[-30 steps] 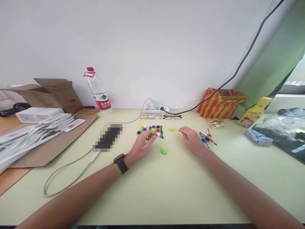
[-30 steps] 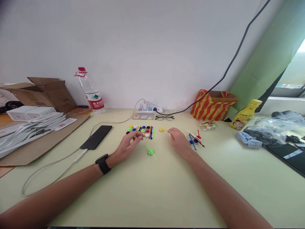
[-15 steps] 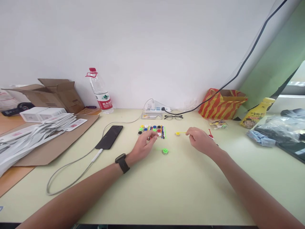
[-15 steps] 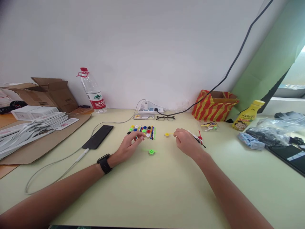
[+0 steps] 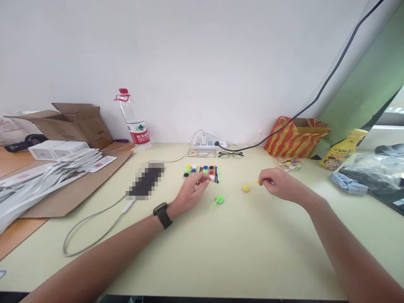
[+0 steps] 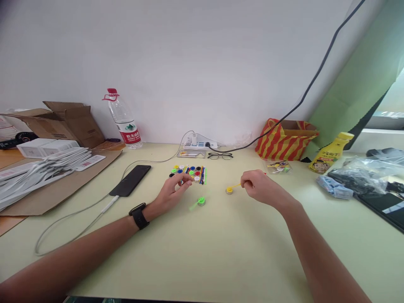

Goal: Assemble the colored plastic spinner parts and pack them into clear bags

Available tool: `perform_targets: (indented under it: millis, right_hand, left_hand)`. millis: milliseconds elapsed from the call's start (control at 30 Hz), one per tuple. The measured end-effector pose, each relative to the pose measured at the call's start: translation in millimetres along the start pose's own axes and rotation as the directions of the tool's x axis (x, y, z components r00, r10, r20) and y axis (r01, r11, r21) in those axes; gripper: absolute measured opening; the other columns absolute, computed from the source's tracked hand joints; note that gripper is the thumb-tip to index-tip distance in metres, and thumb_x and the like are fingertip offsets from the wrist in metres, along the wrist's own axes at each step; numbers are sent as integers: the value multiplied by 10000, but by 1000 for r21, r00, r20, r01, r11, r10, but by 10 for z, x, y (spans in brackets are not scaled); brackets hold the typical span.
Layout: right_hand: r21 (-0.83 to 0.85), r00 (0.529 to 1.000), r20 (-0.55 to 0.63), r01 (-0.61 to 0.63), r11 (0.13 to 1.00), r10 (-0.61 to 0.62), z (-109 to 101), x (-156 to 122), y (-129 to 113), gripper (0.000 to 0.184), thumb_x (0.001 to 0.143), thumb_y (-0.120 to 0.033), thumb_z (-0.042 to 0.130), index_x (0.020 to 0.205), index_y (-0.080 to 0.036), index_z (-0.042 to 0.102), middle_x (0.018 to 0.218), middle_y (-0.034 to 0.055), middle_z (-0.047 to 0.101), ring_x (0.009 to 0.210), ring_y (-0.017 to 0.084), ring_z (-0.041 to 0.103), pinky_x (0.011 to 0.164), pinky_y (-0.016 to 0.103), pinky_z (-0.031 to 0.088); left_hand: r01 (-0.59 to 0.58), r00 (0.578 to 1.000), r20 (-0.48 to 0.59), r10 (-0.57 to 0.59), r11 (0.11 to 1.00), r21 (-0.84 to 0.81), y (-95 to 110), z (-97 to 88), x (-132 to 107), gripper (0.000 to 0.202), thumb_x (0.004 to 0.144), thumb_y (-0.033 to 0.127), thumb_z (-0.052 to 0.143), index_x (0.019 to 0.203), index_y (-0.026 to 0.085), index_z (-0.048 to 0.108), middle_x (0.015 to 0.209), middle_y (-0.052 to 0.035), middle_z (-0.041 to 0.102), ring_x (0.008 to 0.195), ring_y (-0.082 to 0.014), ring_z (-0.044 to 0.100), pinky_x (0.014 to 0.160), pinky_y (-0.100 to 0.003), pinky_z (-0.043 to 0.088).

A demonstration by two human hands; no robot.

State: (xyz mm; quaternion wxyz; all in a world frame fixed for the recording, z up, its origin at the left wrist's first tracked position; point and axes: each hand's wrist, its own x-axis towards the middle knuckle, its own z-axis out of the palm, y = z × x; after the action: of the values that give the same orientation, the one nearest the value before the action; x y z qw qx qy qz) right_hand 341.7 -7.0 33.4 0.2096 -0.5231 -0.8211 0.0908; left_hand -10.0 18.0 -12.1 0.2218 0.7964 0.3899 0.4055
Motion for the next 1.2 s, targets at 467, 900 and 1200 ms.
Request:
perform_targets:
  millis: [467,900,1200]
  right_hand:
    - [406,918,300,125,905,-261,-38,-193,-533,329,790,-91,538,824,-269,814,821,33,780,726,213,699,626,289,526]
    - [541,966,80,166,824,-247,250,-94,-1021,306,898,-87,488,902,-249,747,893,36,751,805,200,683,697,309,542]
    - [551,981,-175,168,817,-83,465,-41,-932,146,979,-237,585,1071,-243,698,974,57,753,892,218,714,748,327,584]
  left_hand:
    - [-9,1000,-3,9,1000,13,7,9,11,200,1036,337,519,1033,235,691,979,-35,725,938,-213,643,860,-359,471]
    - [-13,1000,-8,13,1000,10,16,10,13,216,1038,353,507,1038,229,684,983,-41,725,930,-211,639,883,-372,484]
    - [-11,998,-57,4,992,-123,111,-50,-2,321,1089,382,391,1043,222,665,996,-57,709,965,-219,640,872,-366,490]
